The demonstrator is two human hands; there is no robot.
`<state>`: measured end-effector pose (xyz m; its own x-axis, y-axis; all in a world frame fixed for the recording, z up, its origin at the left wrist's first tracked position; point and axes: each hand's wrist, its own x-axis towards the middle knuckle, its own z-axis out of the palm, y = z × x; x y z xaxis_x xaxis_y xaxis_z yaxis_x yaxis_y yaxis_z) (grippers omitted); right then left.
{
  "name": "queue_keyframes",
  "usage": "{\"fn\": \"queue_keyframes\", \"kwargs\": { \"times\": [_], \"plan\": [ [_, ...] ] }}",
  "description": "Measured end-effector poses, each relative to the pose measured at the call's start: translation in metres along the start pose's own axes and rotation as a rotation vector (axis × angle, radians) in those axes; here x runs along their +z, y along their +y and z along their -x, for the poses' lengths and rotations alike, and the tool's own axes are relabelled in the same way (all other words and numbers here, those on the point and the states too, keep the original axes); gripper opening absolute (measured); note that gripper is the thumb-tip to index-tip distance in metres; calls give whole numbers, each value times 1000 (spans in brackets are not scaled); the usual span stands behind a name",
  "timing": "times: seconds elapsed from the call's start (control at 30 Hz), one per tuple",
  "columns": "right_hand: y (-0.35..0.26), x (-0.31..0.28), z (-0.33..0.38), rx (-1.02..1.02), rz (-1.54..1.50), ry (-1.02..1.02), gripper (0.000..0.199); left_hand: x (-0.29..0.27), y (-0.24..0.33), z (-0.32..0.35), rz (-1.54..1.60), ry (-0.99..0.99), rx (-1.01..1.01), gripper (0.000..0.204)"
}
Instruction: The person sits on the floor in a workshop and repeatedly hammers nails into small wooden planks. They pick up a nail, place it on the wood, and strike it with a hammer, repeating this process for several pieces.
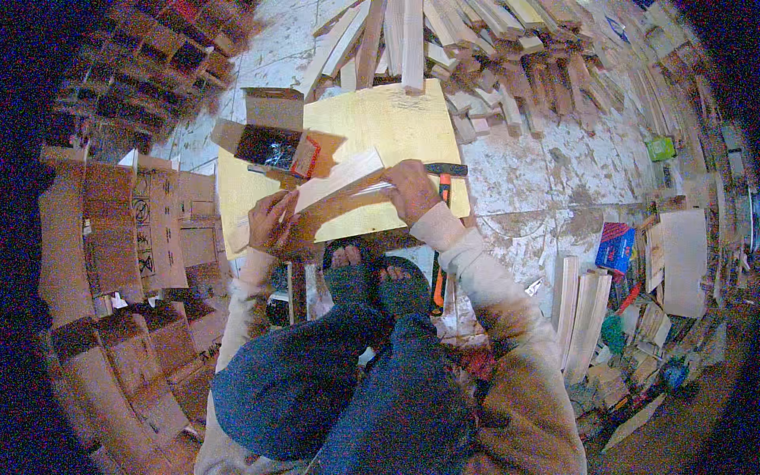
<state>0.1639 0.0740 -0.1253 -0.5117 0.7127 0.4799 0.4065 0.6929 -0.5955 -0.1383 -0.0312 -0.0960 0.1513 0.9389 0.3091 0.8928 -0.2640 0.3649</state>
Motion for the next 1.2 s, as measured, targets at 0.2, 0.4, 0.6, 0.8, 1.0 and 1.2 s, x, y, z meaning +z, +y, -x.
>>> {"fn": "queue_keyframes", "kwargs": {
  "times": [0.2, 0.4, 0.6, 0.8, 1.0, 1.2],
  "plan": [
    [0, 11, 19, 292, -37, 100, 37, 13, -3, -8, -174, -52, 40, 49],
    [-1, 23, 27, 167, 100, 235, 33, 19, -18, 6, -330, 163, -38, 54],
    [-8, 18, 26, 302, 92, 267, 30, 20, -59, 77, 131, 542, -586, 44],
    [-10, 14, 22, 289, 62, 287, 26, 25, -72, 96, 402, 618, -722, 33],
    [-7, 17, 24, 300, 80, 302, 23, 14, -54, 100, 254, 626, -677, 30],
    [-7, 18, 22, 268, 75, 329, 20, 5, -57, 96, 474, 626, -844, 30]
  ]
}}
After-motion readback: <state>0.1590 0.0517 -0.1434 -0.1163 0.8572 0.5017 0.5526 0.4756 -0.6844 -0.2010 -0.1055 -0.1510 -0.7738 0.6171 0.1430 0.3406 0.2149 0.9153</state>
